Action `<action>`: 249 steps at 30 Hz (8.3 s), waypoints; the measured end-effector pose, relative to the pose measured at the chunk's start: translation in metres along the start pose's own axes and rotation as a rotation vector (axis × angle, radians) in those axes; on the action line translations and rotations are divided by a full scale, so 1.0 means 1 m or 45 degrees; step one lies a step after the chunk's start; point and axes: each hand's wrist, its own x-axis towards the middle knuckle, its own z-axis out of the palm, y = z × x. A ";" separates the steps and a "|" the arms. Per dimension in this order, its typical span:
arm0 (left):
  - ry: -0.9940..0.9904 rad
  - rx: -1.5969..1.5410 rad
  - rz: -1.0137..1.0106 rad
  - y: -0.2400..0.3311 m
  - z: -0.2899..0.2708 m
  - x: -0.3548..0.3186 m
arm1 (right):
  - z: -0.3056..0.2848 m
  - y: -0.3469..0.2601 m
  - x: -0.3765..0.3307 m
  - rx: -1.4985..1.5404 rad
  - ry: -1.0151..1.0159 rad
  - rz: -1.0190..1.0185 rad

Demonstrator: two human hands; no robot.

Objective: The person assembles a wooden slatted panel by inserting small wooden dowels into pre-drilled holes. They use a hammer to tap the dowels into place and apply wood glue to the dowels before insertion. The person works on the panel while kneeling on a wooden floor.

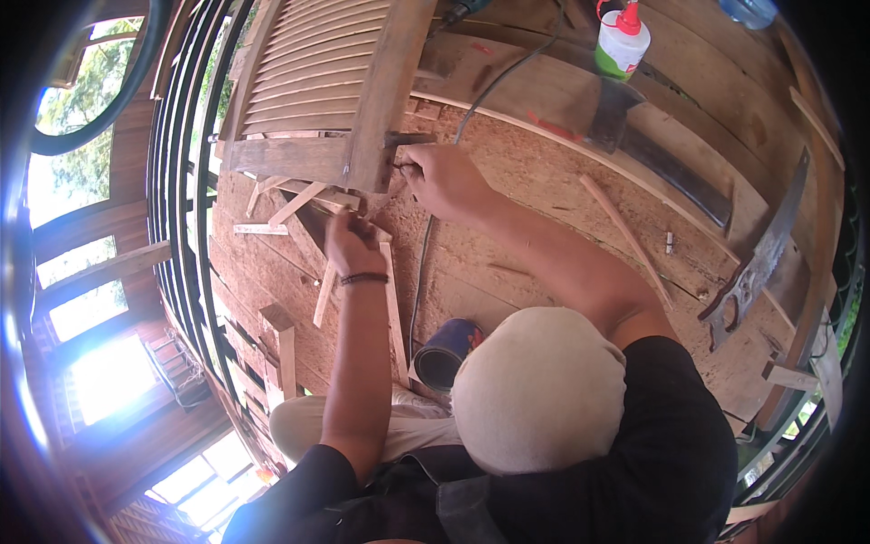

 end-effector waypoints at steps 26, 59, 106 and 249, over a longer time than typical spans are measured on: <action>0.063 1.179 1.372 0.061 0.067 0.092 | 0.044 0.028 0.008 -0.180 0.363 -0.318; 0.050 1.158 1.452 0.061 0.063 0.098 | 0.043 0.021 -0.008 0.189 0.210 -0.058; 0.060 1.273 1.364 0.062 0.064 0.097 | -0.003 0.041 -0.011 -0.302 0.130 -0.457; -0.603 -0.553 -0.612 -0.027 0.058 -0.043 | 0.004 0.037 0.004 -0.152 0.251 -0.321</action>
